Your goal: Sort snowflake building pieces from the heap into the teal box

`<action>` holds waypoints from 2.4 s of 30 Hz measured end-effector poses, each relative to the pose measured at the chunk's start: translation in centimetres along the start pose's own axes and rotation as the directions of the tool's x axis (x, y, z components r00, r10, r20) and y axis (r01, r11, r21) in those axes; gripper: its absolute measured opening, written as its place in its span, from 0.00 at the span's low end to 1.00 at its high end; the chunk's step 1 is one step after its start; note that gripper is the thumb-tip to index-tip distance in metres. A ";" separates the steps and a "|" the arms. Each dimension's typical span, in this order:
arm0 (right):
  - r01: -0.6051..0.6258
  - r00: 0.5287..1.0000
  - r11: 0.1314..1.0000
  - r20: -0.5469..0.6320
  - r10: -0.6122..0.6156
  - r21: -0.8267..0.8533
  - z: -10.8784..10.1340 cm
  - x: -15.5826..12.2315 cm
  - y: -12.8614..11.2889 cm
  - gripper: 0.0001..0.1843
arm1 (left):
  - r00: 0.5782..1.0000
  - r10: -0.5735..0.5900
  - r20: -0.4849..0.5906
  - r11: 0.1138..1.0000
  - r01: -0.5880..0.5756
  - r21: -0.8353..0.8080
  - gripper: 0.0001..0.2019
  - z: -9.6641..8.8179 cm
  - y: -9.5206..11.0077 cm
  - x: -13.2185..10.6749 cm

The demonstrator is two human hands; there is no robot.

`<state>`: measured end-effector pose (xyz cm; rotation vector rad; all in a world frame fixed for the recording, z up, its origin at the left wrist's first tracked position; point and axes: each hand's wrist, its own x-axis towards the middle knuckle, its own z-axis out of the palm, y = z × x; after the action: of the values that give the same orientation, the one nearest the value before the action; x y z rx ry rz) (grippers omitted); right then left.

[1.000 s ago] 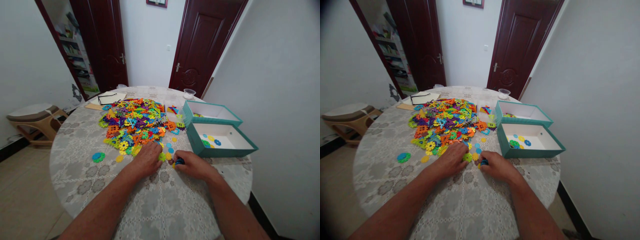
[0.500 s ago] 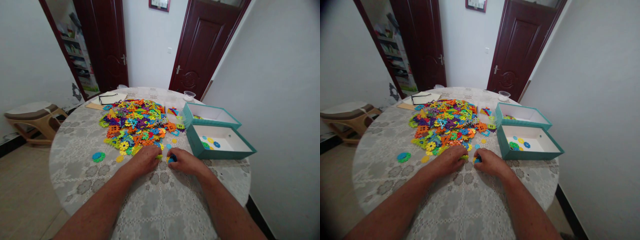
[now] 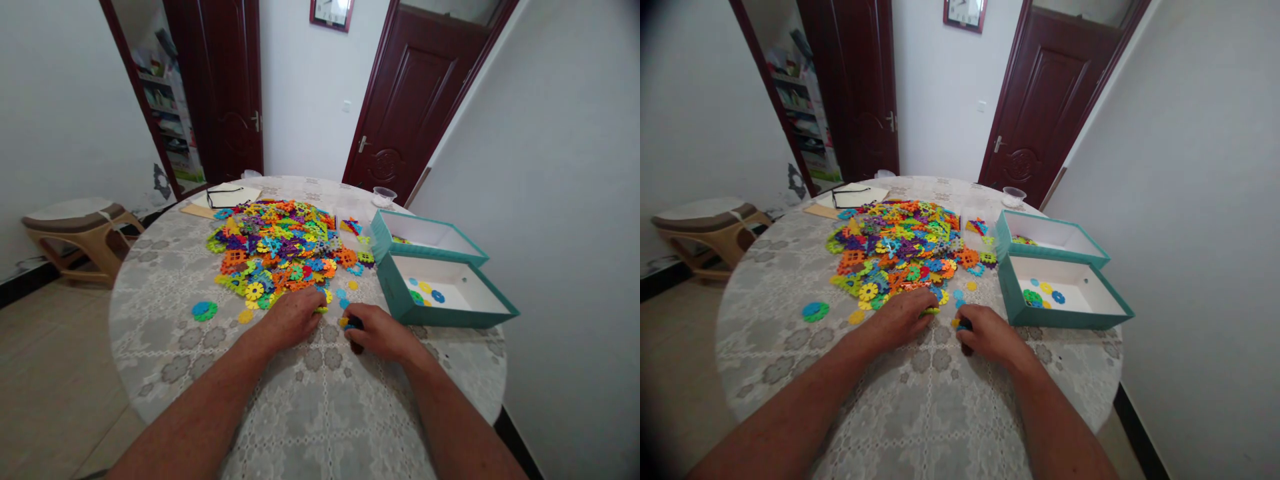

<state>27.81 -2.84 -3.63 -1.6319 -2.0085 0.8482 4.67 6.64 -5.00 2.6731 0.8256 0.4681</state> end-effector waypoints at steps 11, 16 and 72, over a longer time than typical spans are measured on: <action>-0.138 0.550 0.948 -0.818 -0.166 -0.285 -6.9 -2.0 0.0 0.11 | 0.998 0.061 -0.017 0.997 -0.062 -0.054 0.09 0.3 -0.4 0.0; -0.305 0.498 0.876 -0.847 -0.187 -0.373 -8.2 -1.8 4.4 0.16 | 0.999 0.045 -0.023 0.996 -0.047 -0.079 0.11 0.3 -0.2 -0.2; 0.362 0.779 0.896 -0.444 -0.441 -0.255 1.6 0.0 -2.4 0.14 | 0.993 0.014 -0.119 0.884 -0.068 -0.463 0.07 -1.3 1.3 0.1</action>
<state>25.05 -3.46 -3.19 -1.2420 -1.9611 0.0931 4.91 5.95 -3.35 2.2339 0.5917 0.7318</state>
